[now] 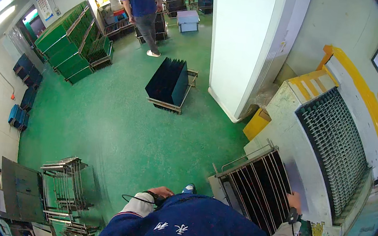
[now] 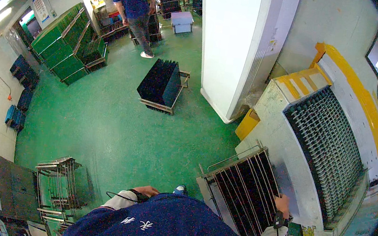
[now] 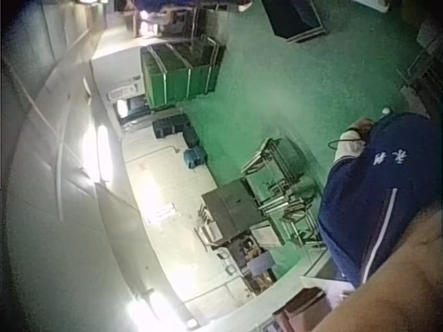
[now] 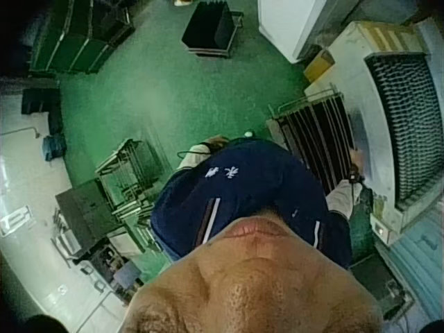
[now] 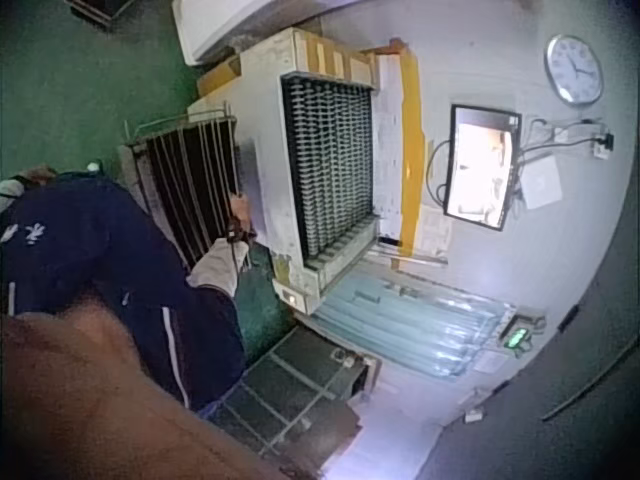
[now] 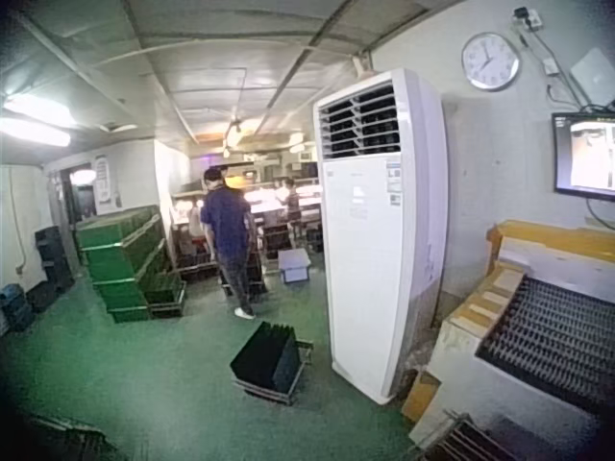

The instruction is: Transferring glass or metal panels from a rack to a processing machine for inspection or treatment.

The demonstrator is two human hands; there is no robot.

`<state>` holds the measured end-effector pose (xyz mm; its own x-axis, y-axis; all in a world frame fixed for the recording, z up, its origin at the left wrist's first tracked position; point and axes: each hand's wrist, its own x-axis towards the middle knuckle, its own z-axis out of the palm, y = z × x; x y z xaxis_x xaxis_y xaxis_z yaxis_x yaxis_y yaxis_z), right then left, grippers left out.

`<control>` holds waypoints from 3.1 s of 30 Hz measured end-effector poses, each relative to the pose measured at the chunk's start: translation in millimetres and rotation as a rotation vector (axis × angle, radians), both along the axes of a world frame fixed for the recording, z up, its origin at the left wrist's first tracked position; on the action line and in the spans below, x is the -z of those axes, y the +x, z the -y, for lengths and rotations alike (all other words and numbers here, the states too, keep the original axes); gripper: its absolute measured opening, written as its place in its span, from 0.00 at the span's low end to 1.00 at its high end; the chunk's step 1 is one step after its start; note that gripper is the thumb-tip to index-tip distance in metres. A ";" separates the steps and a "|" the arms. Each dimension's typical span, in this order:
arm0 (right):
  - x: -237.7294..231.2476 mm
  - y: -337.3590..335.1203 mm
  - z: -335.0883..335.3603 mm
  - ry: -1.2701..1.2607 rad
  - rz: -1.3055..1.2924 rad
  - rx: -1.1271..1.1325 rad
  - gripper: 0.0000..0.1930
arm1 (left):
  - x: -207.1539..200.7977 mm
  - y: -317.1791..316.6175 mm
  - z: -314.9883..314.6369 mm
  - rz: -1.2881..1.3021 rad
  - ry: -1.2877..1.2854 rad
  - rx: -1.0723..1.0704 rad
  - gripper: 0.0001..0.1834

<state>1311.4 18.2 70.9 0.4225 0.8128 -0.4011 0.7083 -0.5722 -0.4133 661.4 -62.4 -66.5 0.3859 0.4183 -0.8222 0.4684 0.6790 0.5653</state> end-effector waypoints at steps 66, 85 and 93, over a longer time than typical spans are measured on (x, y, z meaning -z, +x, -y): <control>-7.5 -6.9 1.9 -0.007 -0.021 -0.037 0.18 | 9.7 -1.3 4.2 0.006 0.048 0.050 0.28; 40.8 26.3 4.8 0.045 0.038 0.011 0.17 | 11.2 -2.2 5.0 -0.024 0.040 0.019 0.27; 52.1 33.9 3.4 0.076 -0.014 -0.003 0.18 | 9.4 -3.5 3.4 -0.005 0.058 0.065 0.28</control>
<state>1345.3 14.7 18.8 0.4144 0.8425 -0.3442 0.7041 -0.5364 -0.4653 657.9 -65.8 -75.9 0.4101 0.4397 -0.7990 0.5131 0.6131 0.6007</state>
